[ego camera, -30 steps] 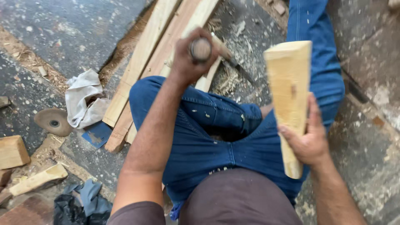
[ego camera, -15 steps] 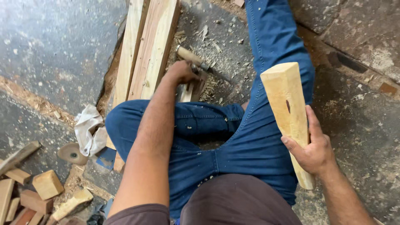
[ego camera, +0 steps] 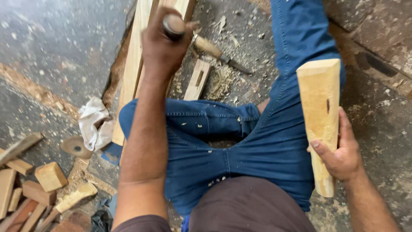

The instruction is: The person sits on the floor and uses a chisel and wooden mallet to carve a rectangular piece of wood. They repeatedly strike the chisel to remove wood shavings and occasionally rotate the piece to work on different sides.

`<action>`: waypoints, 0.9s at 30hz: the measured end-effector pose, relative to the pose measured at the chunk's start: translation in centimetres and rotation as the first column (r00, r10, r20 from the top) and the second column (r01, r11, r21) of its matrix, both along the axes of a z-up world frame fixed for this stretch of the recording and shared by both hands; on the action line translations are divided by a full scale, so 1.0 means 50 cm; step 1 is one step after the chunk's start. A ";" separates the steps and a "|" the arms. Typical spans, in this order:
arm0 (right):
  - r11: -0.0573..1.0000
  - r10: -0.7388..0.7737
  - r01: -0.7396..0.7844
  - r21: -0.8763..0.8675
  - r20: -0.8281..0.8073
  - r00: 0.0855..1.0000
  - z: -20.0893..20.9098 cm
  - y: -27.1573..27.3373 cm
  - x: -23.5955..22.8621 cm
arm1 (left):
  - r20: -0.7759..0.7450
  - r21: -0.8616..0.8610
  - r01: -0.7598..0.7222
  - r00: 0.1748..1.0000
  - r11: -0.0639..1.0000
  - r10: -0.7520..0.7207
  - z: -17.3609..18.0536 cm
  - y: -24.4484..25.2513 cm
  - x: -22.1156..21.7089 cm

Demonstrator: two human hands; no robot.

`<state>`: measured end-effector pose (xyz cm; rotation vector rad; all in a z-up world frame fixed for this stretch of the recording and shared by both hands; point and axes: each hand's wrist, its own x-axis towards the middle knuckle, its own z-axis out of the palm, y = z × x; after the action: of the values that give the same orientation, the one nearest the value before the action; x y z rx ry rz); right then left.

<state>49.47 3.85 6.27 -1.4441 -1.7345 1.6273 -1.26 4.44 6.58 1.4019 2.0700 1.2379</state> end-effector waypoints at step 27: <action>0.957 0.243 -0.288 0.040 0.435 0.867 -0.014 0.137 0.043 | 0.711 0.150 -0.320 0.692 0.936 0.123 -0.137 -0.114 0.063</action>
<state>51.62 10.72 5.56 -1.6625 -2.3161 1.3842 1.91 -1.24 -0.26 0.5846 1.5878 1.8454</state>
